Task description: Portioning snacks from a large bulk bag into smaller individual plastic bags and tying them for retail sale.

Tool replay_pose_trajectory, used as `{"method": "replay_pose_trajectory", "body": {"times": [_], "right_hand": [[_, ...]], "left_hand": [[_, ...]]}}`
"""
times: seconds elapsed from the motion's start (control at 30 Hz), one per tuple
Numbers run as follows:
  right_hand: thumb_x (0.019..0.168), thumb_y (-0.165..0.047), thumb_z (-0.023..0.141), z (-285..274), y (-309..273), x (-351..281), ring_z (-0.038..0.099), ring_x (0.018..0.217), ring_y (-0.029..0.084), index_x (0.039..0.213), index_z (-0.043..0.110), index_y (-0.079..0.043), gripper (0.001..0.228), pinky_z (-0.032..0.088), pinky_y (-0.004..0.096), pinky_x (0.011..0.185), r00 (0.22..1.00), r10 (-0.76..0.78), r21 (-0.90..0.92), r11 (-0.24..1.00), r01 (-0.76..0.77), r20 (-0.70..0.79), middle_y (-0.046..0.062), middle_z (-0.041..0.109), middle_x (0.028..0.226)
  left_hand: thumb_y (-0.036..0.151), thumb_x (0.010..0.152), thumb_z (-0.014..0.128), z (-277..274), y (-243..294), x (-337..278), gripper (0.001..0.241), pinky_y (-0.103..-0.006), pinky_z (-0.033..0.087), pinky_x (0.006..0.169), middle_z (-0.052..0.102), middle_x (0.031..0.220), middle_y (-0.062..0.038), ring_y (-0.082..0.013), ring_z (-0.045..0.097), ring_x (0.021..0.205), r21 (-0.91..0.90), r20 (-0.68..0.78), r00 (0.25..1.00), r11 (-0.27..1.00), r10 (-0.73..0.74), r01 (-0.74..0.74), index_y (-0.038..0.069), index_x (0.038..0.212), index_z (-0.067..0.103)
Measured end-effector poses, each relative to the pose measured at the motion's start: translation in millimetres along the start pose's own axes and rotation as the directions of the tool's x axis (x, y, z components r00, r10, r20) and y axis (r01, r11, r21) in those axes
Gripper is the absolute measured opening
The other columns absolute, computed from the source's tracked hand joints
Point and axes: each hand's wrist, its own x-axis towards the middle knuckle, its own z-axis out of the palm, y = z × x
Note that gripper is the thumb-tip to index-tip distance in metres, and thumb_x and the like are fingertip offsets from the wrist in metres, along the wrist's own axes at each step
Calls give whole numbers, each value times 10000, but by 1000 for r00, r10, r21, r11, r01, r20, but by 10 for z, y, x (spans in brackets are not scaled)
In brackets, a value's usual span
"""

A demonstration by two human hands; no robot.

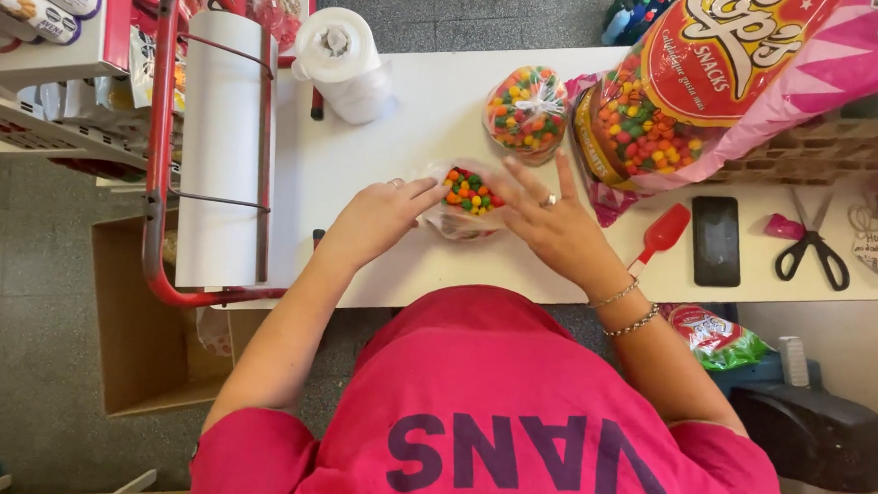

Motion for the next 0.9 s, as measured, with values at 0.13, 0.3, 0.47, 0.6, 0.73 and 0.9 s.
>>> {"method": "replay_pose_trajectory", "body": {"times": [0.13, 0.3, 0.47, 0.6, 0.73, 0.9], "right_hand": [[1001, -100, 555, 1, -99, -238, 571, 1339, 226, 1100, 665, -147, 156, 233, 663, 1242, 991, -120, 112, 987, 112, 67, 15, 659, 1232], [949, -139, 576, 325, -26, -761, 672, 1103, 192, 1057, 651, -138, 131, 236, 672, 1254, 991, -30, 186, 983, 5, 133, 9, 670, 853], [989, -346, 614, 198, -346, -706, 619, 989, 235, 1263, 633, -127, 352, 313, 648, 1165, 982, 126, -77, 990, -116, 142, 41, 586, 802], [999, -305, 574, 978, -583, -1208, 645, 828, 291, 1135, 663, -36, 313, 411, 567, 1008, 930, 290, -158, 953, -259, 225, 89, 614, 712], [976, -387, 504, 662, -487, -1034, 685, 790, 386, 909, 749, -92, 390, 445, 529, 781, 507, 440, 2, 754, -657, 741, 147, 705, 759], [914, -116, 622, 250, -420, -732, 662, 1084, 523, 1245, 643, 27, 361, 518, 584, 931, 524, 269, 425, 350, -835, 808, 307, 710, 1108]], "left_hand": [[175, 980, 614, 471, -307, -63, 142, -266, 548, 751, 632, 975, 90, -134, 650, 908, 369, -135, 982, 927, 134, -75, 267, 1080, 573], [222, 1043, 516, 428, -106, -189, 118, -318, 543, 801, 613, 863, 9, -196, 625, 905, 59, -39, 982, 982, 183, -180, 199, 979, 612], [403, 898, 700, 844, 319, -336, 705, -460, 584, 689, 693, 938, -104, -310, 738, 755, 151, -54, 980, 969, -191, 197, 89, 1475, 443], [358, 955, 512, 1484, 268, -200, 318, -466, 553, 589, 668, 738, -71, -356, 738, 691, 60, 186, 904, 923, -385, 381, 91, 1020, 673], [434, 963, 536, 1185, 290, -59, 422, -417, 450, 577, 565, 761, -80, -281, 546, 678, -594, 562, 783, 529, -266, 606, 68, 922, 742], [255, 977, 556, 1076, 340, 155, 292, -153, 232, 382, 206, 621, 118, 17, 252, 406, -618, 606, 792, -667, -68, 416, -13, 892, 639]]}}
